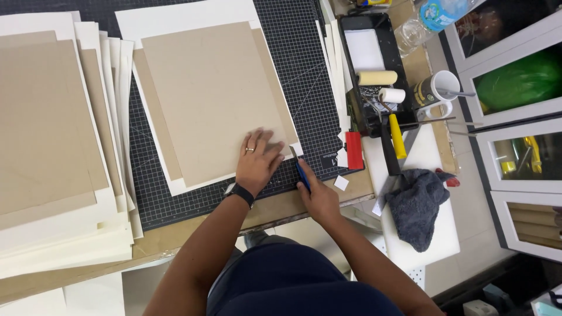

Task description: Trimming the white edges off cardboard sheets using a utility knife on a cutting mat.

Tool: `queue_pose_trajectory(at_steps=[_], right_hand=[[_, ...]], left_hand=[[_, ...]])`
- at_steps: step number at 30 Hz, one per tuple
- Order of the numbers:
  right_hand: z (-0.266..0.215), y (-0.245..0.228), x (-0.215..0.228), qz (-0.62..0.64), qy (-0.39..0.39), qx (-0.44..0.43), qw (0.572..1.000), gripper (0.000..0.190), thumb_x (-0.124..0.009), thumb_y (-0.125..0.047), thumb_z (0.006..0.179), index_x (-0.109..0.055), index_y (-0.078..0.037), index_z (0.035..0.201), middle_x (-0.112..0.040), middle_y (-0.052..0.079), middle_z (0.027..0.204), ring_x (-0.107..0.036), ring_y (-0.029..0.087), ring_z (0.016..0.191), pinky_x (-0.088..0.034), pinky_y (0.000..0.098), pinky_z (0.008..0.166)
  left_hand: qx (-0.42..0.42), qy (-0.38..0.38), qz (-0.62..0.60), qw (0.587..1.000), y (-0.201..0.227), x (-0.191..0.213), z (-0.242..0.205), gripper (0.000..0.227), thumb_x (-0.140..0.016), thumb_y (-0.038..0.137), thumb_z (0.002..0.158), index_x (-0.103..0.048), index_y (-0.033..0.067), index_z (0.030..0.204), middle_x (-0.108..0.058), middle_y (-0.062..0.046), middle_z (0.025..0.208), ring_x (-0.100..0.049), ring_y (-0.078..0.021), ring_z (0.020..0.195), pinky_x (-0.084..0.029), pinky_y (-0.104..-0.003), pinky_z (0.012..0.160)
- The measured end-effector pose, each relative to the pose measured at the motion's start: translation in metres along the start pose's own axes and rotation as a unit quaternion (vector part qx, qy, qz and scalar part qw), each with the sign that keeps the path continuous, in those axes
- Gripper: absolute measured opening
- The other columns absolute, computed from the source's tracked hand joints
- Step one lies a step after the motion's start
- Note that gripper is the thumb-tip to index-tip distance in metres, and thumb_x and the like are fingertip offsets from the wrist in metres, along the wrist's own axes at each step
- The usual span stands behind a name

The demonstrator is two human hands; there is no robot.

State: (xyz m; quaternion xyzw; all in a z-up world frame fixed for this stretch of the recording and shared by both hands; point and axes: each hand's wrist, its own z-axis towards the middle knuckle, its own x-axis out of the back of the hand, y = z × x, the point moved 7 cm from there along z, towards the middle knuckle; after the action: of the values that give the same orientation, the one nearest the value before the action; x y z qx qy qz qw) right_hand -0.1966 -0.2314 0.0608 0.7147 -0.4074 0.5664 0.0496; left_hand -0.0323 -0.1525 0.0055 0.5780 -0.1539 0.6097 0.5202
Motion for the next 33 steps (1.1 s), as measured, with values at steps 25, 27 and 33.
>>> queue_pose_trajectory(at_steps=[25,27,33], right_hand=[[0.001,-0.005,0.002,0.004,0.0,0.007,1.0,0.064,-0.046,-0.034,0.107,-0.018,-0.036,0.165,-0.071,0.024,0.121,-0.073,0.044,0.104,-0.059,0.0521,0.082],[0.002,-0.005,0.0,-0.002,-0.007,0.009,1.0,0.063,-0.045,-0.033,0.107,-0.018,-0.034,0.165,-0.071,0.024,0.12,-0.073,0.043,0.104,-0.059,0.0519,0.082],[0.004,-0.013,0.005,-0.043,-0.044,0.009,0.998,0.062,-0.042,-0.031,0.108,-0.016,-0.031,0.165,-0.072,0.025,0.117,-0.074,0.043,0.103,-0.059,0.0521,0.081]], left_hand=[[-0.002,0.016,0.009,1.0,0.001,-0.001,0.0,0.034,-0.056,0.049,0.104,-0.068,0.0321,0.13,-0.05,-0.002,0.145,-0.033,-0.0308,0.149,-0.022,-0.054,0.125],[0.002,0.012,0.01,1.0,0.002,0.001,0.0,0.033,-0.056,0.05,0.104,-0.069,0.0324,0.129,-0.05,-0.001,0.145,-0.033,-0.0303,0.15,-0.022,-0.054,0.125],[0.0,0.034,0.009,0.999,0.001,-0.004,-0.001,0.032,-0.057,0.05,0.103,-0.07,0.0311,0.126,-0.051,-0.002,0.143,-0.035,-0.0313,0.148,-0.023,-0.055,0.124]])
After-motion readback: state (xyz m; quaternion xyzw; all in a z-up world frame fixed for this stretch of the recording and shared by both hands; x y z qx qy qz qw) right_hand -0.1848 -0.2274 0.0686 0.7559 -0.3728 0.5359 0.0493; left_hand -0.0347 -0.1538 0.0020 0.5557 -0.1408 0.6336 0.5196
